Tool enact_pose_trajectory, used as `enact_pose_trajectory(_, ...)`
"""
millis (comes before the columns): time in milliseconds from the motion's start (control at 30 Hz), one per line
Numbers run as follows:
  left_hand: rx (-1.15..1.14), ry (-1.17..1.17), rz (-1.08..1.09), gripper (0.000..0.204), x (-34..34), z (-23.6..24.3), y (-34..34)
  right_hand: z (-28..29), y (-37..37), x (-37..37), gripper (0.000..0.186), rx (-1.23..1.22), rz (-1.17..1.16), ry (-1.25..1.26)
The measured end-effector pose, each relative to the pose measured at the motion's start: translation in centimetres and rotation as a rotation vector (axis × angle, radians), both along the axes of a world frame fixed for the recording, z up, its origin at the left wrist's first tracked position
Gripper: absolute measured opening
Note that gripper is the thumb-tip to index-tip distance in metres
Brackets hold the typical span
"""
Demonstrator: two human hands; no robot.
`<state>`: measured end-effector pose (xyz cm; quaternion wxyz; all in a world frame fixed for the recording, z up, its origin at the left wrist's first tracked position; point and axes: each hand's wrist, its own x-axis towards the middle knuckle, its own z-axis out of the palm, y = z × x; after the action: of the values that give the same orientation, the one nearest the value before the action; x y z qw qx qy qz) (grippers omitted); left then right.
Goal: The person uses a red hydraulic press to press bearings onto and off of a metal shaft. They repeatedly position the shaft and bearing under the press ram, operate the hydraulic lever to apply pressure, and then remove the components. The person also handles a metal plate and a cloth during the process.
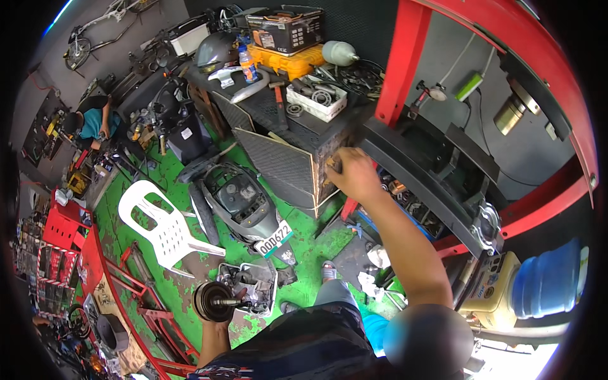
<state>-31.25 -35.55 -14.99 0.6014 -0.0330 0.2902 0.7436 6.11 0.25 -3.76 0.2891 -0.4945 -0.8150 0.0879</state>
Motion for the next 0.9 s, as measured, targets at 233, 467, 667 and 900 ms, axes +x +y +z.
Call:
enact_pose_trajectory(233, -0.540, 1.691, 0.284, 0.065, -0.2, -5.3, -3.9, -8.4, 19.2, -7.7, 0.069, -0.268, -0.259, -0.078)
enact_pose_trajectory(467, -0.416, 1.324, 0.390, 0.061, 3.8, -1.8, -5.5, -9.3, 23.2, -10.1, 0.078, -0.394, -0.304, -0.147)
enact_pose_trajectory(667, 0.238, 0.484, 0.401, 0.072, 3.4, -5.2, -5.6, -6.5, 22.8, -9.4, 0.078, -0.459, -0.247, -0.234)
enact_pose_trajectory(900, 0.099, 0.326, 0.568, 0.069, 4.3, -1.9, -1.7, -4.2, 23.9, -8.2, 0.084, -0.415, -0.128, -0.298)
